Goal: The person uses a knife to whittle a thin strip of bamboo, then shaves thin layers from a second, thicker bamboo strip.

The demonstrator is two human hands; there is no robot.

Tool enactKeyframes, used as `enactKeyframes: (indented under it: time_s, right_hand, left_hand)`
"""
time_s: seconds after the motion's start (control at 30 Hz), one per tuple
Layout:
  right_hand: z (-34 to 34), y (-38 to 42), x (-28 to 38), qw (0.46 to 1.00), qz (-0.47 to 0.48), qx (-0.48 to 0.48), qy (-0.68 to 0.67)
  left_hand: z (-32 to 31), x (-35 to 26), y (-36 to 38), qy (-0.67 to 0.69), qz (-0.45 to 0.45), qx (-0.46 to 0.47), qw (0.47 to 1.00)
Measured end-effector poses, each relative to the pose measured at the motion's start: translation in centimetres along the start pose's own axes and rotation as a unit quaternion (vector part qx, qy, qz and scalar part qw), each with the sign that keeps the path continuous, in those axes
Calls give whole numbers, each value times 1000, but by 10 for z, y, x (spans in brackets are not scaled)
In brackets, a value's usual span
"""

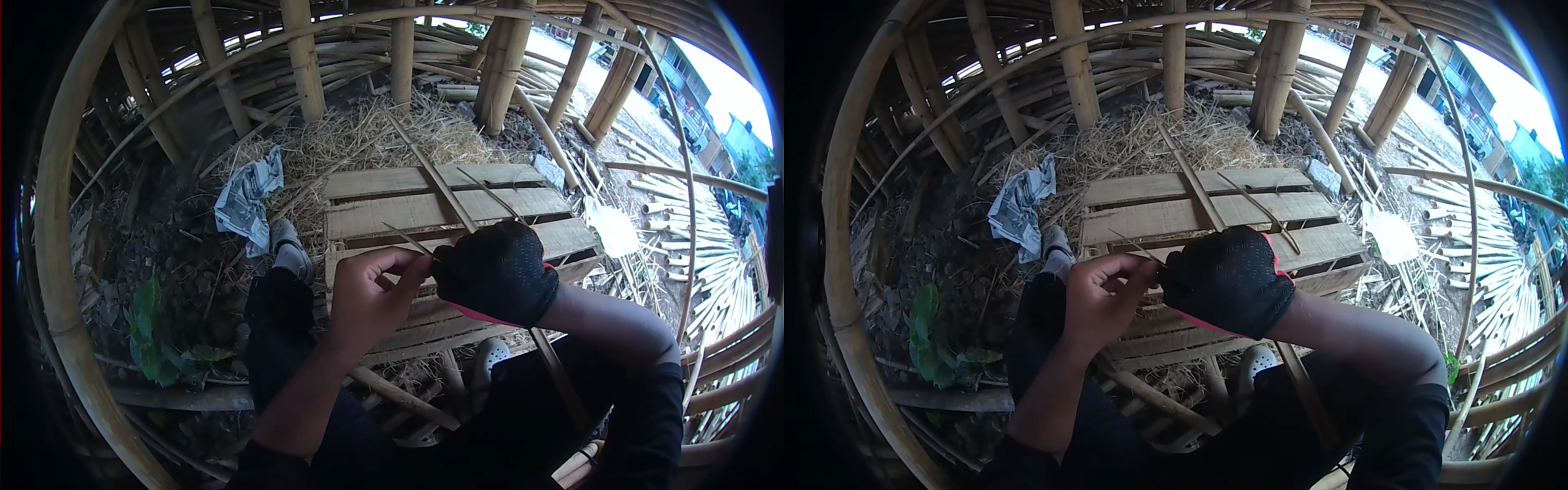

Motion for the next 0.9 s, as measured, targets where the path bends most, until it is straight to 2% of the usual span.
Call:
enactKeyframes:
  time_s: [0.13, 0.2, 0.23, 0.3, 0.37, 0.43, 0.5, 0.53, 0.57, 0.6, 0.7, 0.77, 0.83, 0.9]
  right_hand:
    - [5, 0, 1, 999, -23, 20, -32]
    - [6, 1, -1, 997, -40, 25, -65]
    - [7, 2, -3, 992, -43, 20, -114]
    - [9, 3, -7, 985, -47, 15, -163]
    - [8, 5, -9, 974, -60, 80, -204]
    - [7, 5, -11, 977, -53, 92, -185]
    - [6, 6, -10, 980, -48, 104, -166]
    - [7, 5, -9, 974, -87, 101, -181]
    - [7, 6, -8, 968, -127, 98, -195]
    - [6, 7, -10, 968, -128, 97, -194]
    - [3, 6, -12, 973, -91, 110, -181]
    - [1, 5, -11, 954, -143, 164, -206]
    - [-1, 8, -11, 965, -114, 141, -190]
    - [0, 9, -9, 974, -82, 119, -174]
  left_hand:
    - [-2, 2, -1, -20, -53, 1, 998]
    - [-4, 5, 1, 82, -27, 12, 996]
    - [-6, 4, 2, 81, -27, 11, 996]
    - [-11, 3, 3, 212, -14, 24, 977]
    - [-8, 11, 2, 227, 14, 42, 973]
    - [-4, 14, 0, 241, 41, 60, 968]
    - [0, 13, -2, 169, 3, 56, 984]
    - [-1, 11, -3, 169, 4, 58, 984]
    - [0, 7, -3, 101, -53, 39, 993]
    - [-1, 2, -3, 32, -111, 19, 993]
    - [-3, -2, -1, 19, -99, 4, 995]
    - [0, -2, -1, 2, -85, 16, 996]
    - [1, -4, -2, -15, -72, 30, 997]
    - [2, -13, -3, -101, -179, 46, 978]
Point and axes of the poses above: each hand's wrist, its own y-axis away from the middle knuckle, its own z-axis out of the back of the hand, x = y × z, the point moved 2 cm from there along -y, towards the middle knuckle
